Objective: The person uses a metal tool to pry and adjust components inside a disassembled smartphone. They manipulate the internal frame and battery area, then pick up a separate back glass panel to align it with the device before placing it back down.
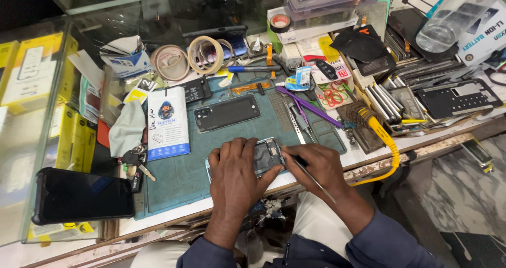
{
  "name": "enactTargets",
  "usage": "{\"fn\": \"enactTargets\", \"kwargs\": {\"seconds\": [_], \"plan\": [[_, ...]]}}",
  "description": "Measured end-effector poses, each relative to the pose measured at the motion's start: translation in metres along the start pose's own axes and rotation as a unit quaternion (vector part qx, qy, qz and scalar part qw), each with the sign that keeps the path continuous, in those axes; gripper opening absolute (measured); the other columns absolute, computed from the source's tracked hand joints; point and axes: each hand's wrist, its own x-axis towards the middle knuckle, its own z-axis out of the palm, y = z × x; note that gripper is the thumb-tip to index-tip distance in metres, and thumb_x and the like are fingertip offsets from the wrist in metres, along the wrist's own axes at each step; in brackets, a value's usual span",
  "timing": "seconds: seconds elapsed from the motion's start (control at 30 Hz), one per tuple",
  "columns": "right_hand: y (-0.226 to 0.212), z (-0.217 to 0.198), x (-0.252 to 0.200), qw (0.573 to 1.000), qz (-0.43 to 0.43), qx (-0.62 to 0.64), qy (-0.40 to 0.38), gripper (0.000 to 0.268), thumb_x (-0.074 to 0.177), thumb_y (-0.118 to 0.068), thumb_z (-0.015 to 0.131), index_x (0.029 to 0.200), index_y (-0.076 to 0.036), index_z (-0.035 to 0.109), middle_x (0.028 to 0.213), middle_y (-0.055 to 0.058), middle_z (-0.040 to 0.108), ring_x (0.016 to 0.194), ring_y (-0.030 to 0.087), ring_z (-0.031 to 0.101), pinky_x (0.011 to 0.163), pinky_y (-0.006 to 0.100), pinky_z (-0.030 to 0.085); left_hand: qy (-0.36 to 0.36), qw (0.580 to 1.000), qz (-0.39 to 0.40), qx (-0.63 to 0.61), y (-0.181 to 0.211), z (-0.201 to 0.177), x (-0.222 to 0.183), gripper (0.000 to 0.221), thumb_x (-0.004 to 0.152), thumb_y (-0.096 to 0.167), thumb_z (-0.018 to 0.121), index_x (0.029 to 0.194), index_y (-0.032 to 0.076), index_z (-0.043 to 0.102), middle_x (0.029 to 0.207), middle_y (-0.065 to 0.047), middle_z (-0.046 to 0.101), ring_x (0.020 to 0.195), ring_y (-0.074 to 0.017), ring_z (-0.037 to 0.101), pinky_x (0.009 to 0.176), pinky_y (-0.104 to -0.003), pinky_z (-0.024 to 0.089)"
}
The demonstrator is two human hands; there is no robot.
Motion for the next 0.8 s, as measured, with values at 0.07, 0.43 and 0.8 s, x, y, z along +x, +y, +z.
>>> {"fn": "enactTargets", "kwargs": {"seconds": [0.07, 0.43, 0.8], "plan": [[0.000, -0.001, -0.001, 1.000, 0.020, 0.006, -0.012, 0.015, 0.086, -0.010, 0.078, 0.099, -0.003, 0.077, 0.087, 0.012, 0.078, 0.075, 0.024, 0.077, 0.065, 0.034, 0.058, -0.010, 1.000, -0.008, 0.000, 0.000, 0.001, -0.002, 0.076, 0.072, 0.058, 0.080, 0.120, 0.000, 0.069, 0.112, -0.013, 0.065, 0.107, -0.0299, 0.057, 0.094, -0.048, 0.038], [-0.002, 0.000, 0.000, 1.000, 0.024, 0.016, -0.003, 0.013, 0.087, -0.011, 0.078, 0.097, -0.002, 0.077, 0.087, 0.012, 0.078, 0.075, 0.024, 0.078, 0.065, 0.033, 0.058, -0.018, 1.000, -0.011, 0.004, 0.000, 0.000, -0.001, 0.076, 0.072, 0.058, 0.080, 0.120, 0.000, 0.069, 0.112, -0.013, 0.065, 0.108, -0.0301, 0.056, 0.095, -0.049, 0.037], [0.004, -0.006, 0.015, 0.964, 0.209, 0.129, -0.106, 0.017, 0.089, -0.015, 0.076, 0.100, -0.003, 0.081, 0.078, 0.008, 0.082, 0.065, 0.008, 0.067, 0.056, 0.027, 0.052, -0.012, 1.000, -0.008, -0.011, -0.002, 0.000, -0.001, 0.078, 0.072, 0.060, 0.080, 0.120, -0.001, 0.069, 0.113, -0.013, 0.064, 0.109, -0.0311, 0.056, 0.095, -0.049, 0.036]]}}
